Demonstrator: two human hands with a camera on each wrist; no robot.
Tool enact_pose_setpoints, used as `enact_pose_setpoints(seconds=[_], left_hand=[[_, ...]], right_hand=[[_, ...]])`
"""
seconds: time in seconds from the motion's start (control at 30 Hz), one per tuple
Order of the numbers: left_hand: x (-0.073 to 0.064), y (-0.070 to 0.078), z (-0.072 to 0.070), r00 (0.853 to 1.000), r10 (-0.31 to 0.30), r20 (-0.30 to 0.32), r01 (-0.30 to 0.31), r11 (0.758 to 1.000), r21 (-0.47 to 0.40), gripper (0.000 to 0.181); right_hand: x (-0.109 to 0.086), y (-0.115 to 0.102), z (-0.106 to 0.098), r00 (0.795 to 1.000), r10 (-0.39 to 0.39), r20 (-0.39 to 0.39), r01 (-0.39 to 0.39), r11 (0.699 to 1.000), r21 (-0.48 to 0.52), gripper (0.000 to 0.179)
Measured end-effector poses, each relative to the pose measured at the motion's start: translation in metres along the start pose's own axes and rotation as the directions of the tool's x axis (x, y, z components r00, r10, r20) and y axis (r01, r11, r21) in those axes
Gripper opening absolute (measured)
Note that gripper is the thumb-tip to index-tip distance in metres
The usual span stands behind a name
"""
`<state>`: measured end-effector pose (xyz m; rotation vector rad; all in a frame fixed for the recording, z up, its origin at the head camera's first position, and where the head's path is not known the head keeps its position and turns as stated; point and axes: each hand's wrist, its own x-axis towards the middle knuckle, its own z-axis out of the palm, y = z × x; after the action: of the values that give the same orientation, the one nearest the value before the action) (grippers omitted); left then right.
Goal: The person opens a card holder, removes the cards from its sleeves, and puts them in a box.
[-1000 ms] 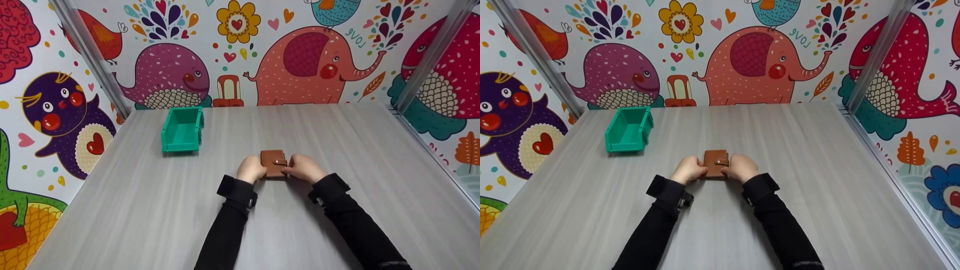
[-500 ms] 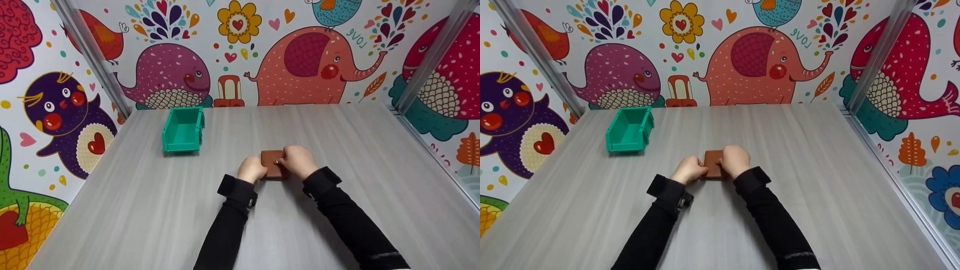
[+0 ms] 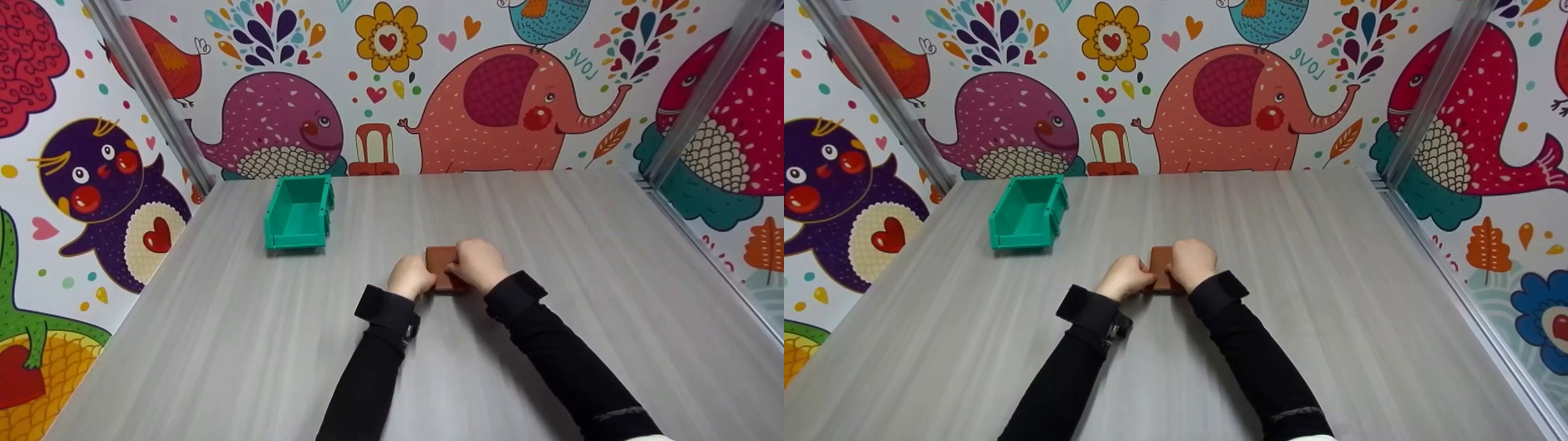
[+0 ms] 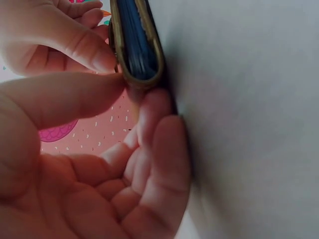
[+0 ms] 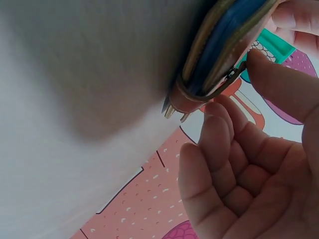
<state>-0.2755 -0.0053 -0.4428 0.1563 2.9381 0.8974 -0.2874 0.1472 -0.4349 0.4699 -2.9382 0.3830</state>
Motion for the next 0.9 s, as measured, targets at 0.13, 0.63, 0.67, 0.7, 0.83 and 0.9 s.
enact_pose_setpoints(seconds=[0.13, 0.63, 0.67, 0.7, 0.83, 0.9], left_hand=[[0.000, -0.001, 0.000, 1.000, 0.005, -0.002, -0.005, 1.000, -0.007, 0.011], [0.002, -0.002, 0.001, 1.000, 0.009, -0.001, -0.009, 1.000, -0.013, 0.021], [0.002, -0.002, 0.001, 1.000, 0.010, -0.001, -0.010, 1.000, -0.015, 0.023], [0.002, -0.002, 0.001, 1.000, 0.010, 0.000, -0.010, 1.000, -0.016, 0.024], [0.002, -0.002, 0.000, 1.000, 0.011, 0.004, -0.011, 1.000, -0.015, 0.029], [0.002, -0.003, 0.000, 1.000, 0.011, 0.004, -0.011, 1.000, -0.014, 0.029]], right_hand=[[0.000, -0.001, 0.001, 1.000, 0.003, -0.005, -0.003, 1.000, -0.015, 0.029], [0.000, -0.010, 0.007, 0.997, -0.023, -0.079, 0.013, 0.992, -0.124, 0.015], [0.000, -0.011, 0.007, 0.996, -0.025, -0.085, 0.014, 0.992, -0.125, 0.014], [0.000, -0.011, 0.007, 0.996, -0.026, -0.090, 0.015, 0.992, -0.124, 0.014], [0.001, -0.012, 0.009, 0.993, -0.041, -0.115, 0.026, 0.992, -0.126, 0.013], [0.001, -0.011, 0.011, 0.989, -0.060, -0.138, 0.042, 0.991, -0.130, 0.013]])
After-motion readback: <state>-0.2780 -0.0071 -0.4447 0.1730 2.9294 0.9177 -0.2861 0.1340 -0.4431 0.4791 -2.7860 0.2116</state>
